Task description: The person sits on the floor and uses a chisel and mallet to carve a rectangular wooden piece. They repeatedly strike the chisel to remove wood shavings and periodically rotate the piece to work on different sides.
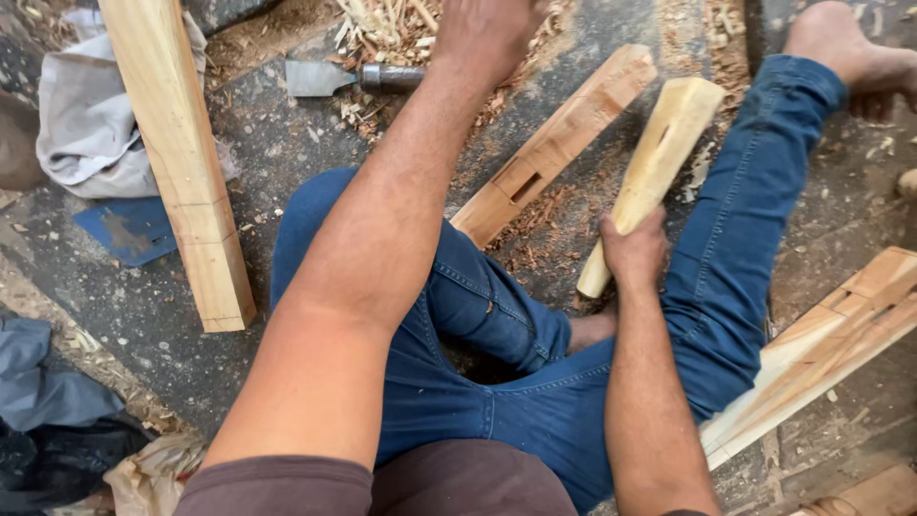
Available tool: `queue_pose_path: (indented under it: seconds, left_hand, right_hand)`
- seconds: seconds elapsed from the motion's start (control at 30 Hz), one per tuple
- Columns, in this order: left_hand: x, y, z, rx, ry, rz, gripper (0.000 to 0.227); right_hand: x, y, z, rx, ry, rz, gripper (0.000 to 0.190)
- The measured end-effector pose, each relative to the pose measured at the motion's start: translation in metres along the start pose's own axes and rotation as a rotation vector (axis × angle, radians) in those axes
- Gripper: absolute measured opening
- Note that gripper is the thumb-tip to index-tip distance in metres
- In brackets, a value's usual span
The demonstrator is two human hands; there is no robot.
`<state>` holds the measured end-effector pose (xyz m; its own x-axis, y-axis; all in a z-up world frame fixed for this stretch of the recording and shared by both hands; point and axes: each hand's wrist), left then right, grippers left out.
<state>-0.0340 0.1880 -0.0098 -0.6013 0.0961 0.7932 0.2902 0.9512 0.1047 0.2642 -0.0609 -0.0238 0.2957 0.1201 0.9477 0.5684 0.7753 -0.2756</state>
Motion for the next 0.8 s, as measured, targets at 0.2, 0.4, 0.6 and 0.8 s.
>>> queue_pose_path:
  seconds: [0.2, 0.4, 0.6, 0.8]
  left_hand:
    - [0.038, -0.029, 0.016, 0.016, 0.237, -0.018, 0.056]
    - [0.083, -0.063, 0.041, 0.335, 0.369, 0.460, 0.056]
    - [0.069, -0.075, 0.018, 0.322, 0.512, 0.520, 0.037]
    - [0.070, -0.090, 0.001, 0.330, 0.667, 0.691, 0.052]
  right_hand:
    - [-0.018, 0.005, 0.001, -0.119, -0.013, -0.035, 0.093]
    - [-0.028, 0.009, 0.000, -0.078, 0.394, 0.053, 0.063]
    - [-0.006, 0.002, 0.007, -0.111, 0.426, 0.102, 0.068]
    - [-0.013, -0.006, 0.020, -0.109, 0.399, 0.150, 0.077]
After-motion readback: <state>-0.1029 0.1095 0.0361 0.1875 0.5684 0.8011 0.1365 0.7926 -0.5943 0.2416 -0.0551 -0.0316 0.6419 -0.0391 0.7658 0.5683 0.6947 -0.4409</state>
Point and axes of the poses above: each hand's wrist, its own y-axis towards the middle knuckle, its own x-axis out of the back of the hand, z = x × y, and after that the axes turned 6 degrees about -x, right-handed
